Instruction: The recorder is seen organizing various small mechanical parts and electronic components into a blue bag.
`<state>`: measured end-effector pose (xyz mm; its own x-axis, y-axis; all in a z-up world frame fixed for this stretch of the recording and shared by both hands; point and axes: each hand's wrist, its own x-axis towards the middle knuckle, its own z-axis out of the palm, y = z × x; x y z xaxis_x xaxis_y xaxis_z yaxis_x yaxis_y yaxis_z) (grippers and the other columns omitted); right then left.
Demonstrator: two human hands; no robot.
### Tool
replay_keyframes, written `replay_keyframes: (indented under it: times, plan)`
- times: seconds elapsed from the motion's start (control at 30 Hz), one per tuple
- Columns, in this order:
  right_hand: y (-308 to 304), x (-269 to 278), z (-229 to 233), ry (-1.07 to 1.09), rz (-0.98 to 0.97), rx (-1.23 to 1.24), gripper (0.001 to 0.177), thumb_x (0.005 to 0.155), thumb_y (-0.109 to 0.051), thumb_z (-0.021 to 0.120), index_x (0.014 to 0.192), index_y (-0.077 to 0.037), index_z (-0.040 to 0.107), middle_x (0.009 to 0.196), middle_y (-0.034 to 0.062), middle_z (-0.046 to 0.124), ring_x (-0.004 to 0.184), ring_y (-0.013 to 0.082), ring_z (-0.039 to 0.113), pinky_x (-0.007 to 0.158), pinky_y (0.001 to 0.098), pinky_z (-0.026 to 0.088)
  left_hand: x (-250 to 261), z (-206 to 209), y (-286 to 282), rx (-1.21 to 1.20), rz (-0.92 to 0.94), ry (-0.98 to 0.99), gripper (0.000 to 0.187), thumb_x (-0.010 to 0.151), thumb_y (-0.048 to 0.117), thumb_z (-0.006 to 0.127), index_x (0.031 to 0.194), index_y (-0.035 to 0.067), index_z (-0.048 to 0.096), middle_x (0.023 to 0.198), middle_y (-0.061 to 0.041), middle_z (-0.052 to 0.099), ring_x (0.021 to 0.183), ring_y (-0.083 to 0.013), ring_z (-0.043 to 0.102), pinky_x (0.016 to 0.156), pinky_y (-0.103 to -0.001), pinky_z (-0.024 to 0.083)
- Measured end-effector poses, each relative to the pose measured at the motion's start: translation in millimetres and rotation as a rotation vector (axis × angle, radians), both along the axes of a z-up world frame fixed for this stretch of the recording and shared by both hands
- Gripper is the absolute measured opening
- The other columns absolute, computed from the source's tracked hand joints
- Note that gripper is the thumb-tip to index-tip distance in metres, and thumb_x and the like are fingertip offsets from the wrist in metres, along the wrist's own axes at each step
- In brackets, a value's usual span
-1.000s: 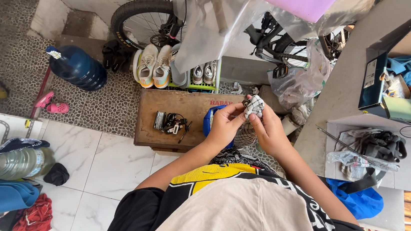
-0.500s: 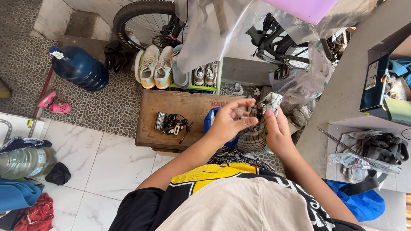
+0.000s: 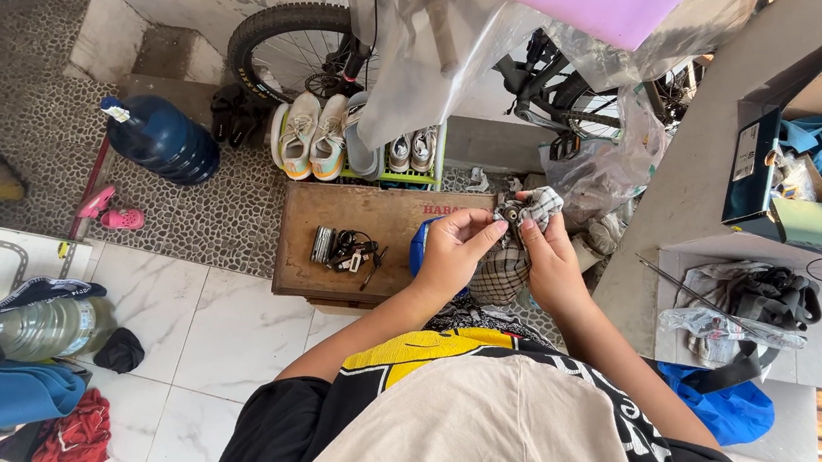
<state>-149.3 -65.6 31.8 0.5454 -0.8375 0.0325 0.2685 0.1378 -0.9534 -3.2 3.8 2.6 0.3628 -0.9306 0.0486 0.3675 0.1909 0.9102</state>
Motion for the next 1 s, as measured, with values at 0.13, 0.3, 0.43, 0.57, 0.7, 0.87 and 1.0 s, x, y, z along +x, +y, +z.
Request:
replay_keyframes:
  times: [0.13,0.3,0.43,0.57,0.7,0.87,1.0]
  plan:
    - [4,1,19,-0.007,0.033,0.104,0.035,0.109,-0.011,0.045,0.144,-0.008,0.045,0.127,-0.0001,0.057,0.115,0.0068,0.052,0.104,0.0254,0.042,5,-3,1,-0.022,-0.036,-0.027,0.017,0.102,0.009,0.068,0.113,-0.003,0.072,0.102,-0.002,0.074,0.093,-0.0047,0.067,0.086,-0.020,0.055]
    - [4,0,17,0.035,0.150,0.049,0.033,0.113,-0.016,0.042,0.144,-0.005,0.047,0.124,0.0039,0.060,0.114,0.0107,0.055,0.105,0.0295,0.042,9,-31,-6,-0.070,-0.097,0.046,0.015,0.096,0.001,0.074,0.110,-0.001,0.071,0.103,-0.004,0.073,0.095,-0.0087,0.069,0.087,-0.025,0.058]
    - [5,1,15,0.143,0.204,-0.137,0.034,0.114,-0.017,0.041,0.144,-0.003,0.049,0.131,0.0042,0.059,0.124,0.0113,0.053,0.113,0.0297,0.038,10,-21,-4,-0.083,-0.050,0.013,0.025,0.092,0.000,0.077,0.114,0.001,0.066,0.103,-0.003,0.072,0.094,-0.0092,0.070,0.086,-0.027,0.060]
    - [9,6,24,0.183,0.251,-0.159,0.041,0.113,-0.020,0.038,0.150,-0.004,0.045,0.140,0.0050,0.056,0.131,0.0129,0.050,0.116,0.0315,0.035,12,-16,-1,0.021,-0.097,-0.114,0.034,0.093,0.004,0.076,0.125,0.000,0.067,0.104,-0.004,0.074,0.095,-0.0089,0.068,0.086,-0.025,0.056]
    - [7,8,23,0.191,0.255,-0.305,0.045,0.112,-0.024,0.037,0.153,-0.006,0.038,0.155,0.0069,0.043,0.141,0.0162,0.039,0.120,0.0346,0.027,11,-42,-4,-0.026,-0.172,0.032,0.032,0.099,0.009,0.072,0.129,-0.001,0.065,0.107,-0.003,0.071,0.098,-0.0094,0.065,0.088,-0.026,0.053]
    - [3,5,25,0.347,0.196,-0.549,0.045,0.112,-0.023,0.038,0.153,-0.006,0.045,0.152,0.0116,0.044,0.143,0.0203,0.039,0.121,0.0360,0.026,8,-14,3,-0.064,-0.230,0.037,0.029,0.105,0.010,0.062,0.132,0.002,0.055,0.115,-0.003,0.068,0.108,-0.0085,0.063,0.097,-0.025,0.051]
    - [2,3,15,0.402,0.047,-0.566,0.044,0.114,-0.021,0.039,0.152,-0.005,0.056,0.138,0.0146,0.046,0.131,0.0212,0.048,0.118,0.0361,0.035,5,-21,0,-0.119,-0.150,0.056,0.030,0.108,0.009,0.055,0.137,0.003,0.052,0.119,-0.002,0.063,0.108,-0.0079,0.058,0.099,-0.025,0.048]
